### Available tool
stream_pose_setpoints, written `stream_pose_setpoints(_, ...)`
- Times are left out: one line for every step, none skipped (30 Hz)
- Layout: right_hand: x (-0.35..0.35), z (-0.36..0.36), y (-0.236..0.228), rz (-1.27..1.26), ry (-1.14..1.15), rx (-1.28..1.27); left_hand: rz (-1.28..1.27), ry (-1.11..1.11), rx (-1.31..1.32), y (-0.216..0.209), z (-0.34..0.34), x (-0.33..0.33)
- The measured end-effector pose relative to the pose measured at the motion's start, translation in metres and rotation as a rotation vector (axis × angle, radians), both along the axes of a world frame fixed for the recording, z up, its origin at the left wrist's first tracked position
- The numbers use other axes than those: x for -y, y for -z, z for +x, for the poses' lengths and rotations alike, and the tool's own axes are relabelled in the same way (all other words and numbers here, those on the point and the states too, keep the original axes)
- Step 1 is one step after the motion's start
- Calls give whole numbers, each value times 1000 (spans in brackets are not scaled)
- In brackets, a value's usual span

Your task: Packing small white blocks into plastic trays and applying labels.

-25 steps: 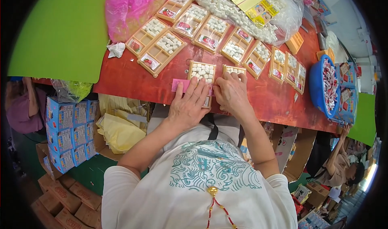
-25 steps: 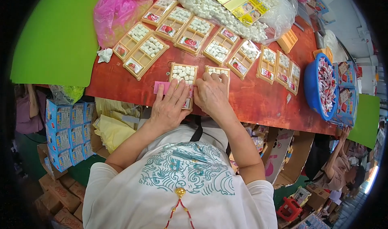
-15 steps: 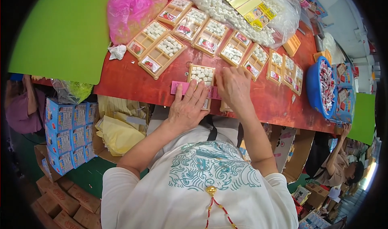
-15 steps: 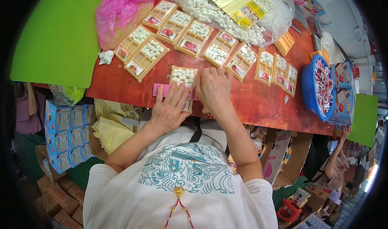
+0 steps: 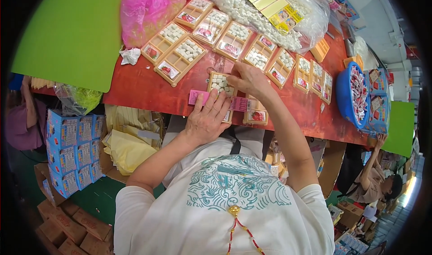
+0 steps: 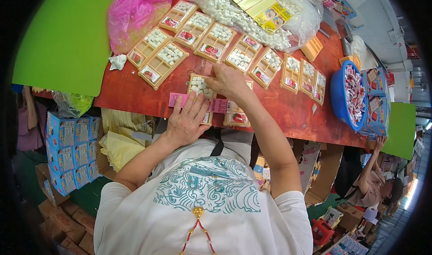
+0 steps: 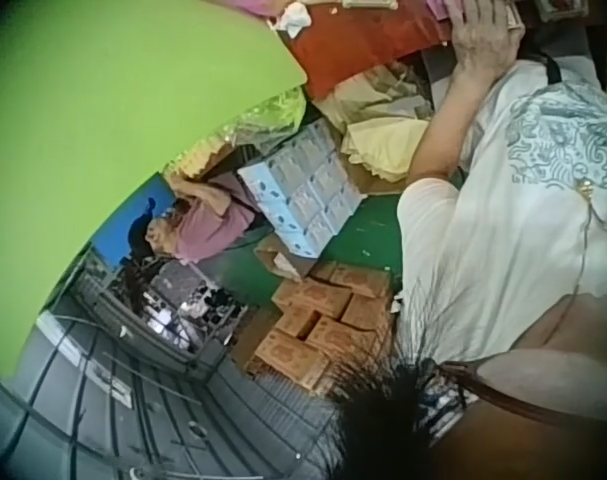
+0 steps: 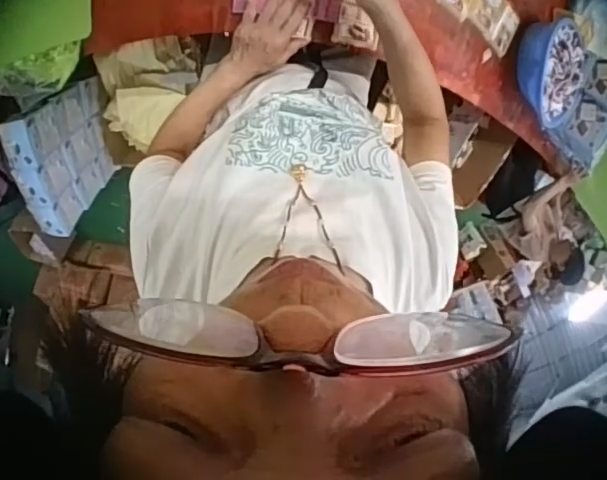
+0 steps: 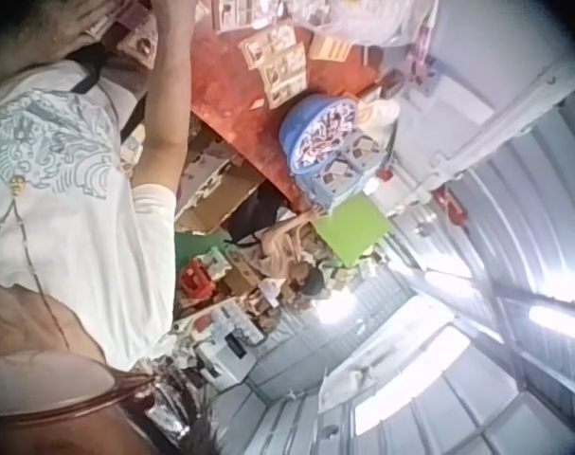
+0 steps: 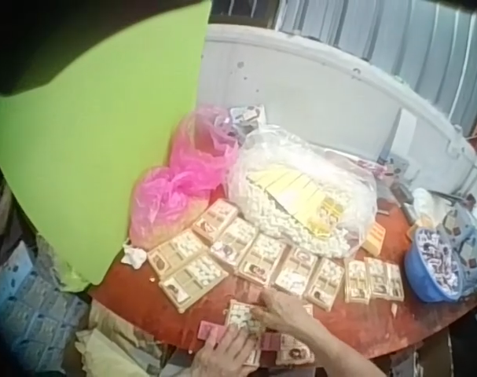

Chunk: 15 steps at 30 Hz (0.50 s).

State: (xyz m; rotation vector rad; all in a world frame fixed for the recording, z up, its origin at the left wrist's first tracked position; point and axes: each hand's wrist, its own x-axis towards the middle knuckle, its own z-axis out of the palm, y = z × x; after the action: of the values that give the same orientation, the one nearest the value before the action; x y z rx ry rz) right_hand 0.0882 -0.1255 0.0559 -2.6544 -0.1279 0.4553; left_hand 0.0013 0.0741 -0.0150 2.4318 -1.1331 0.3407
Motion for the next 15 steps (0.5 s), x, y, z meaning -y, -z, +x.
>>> stream_pose_setpoints(4,-1,3,-5,3,2,-3,7,-12,-1,0,0)
stream_pose_setpoints(10,-3,9,151,62,45,-9,10,-10,-1,0,-1)
stream_pose_setpoints(16,-5,14,307,122,89,-8,10,-17,-1,0,-1)
stream_pose_setpoints(22,-10,18,302,125,92,-7,12,-23,-1,0,0)
stream_pose_setpoints(23,-20,19,399,174,121,-10,13,-23,0,0,0)
stream_pose_setpoints(25,-29,19,497,223,151,-6,13,-20,1,0,0)
stream_pose_setpoints(29,-36,16,494,224,151,-2,14,-16,1,0,0)
stream_pose_setpoints(32,-43,10,370,169,197,-2,18,-17,2,0,0)
stream_pose_setpoints(36,-49,6,247,114,242,6,15,-15,1,1,-1)
stream_pose_setpoints(41,-55,6,247,118,241,15,12,-12,1,0,-1)
stream_pose_setpoints(47,-60,6,180,22,318,15,19,-12,1,1,-1)
stream_pose_setpoints(50,-66,6,113,-74,393,22,18,-7,0,1,-1)
stream_pose_setpoints(51,-71,6,113,-69,394,29,15,-3,0,1,-1)
stream_pose_setpoints(50,-76,6,56,-129,490,31,18,-3,-1,1,-1)
stream_pose_setpoints(49,-81,6,0,-191,585,36,15,0,-1,1,-1)
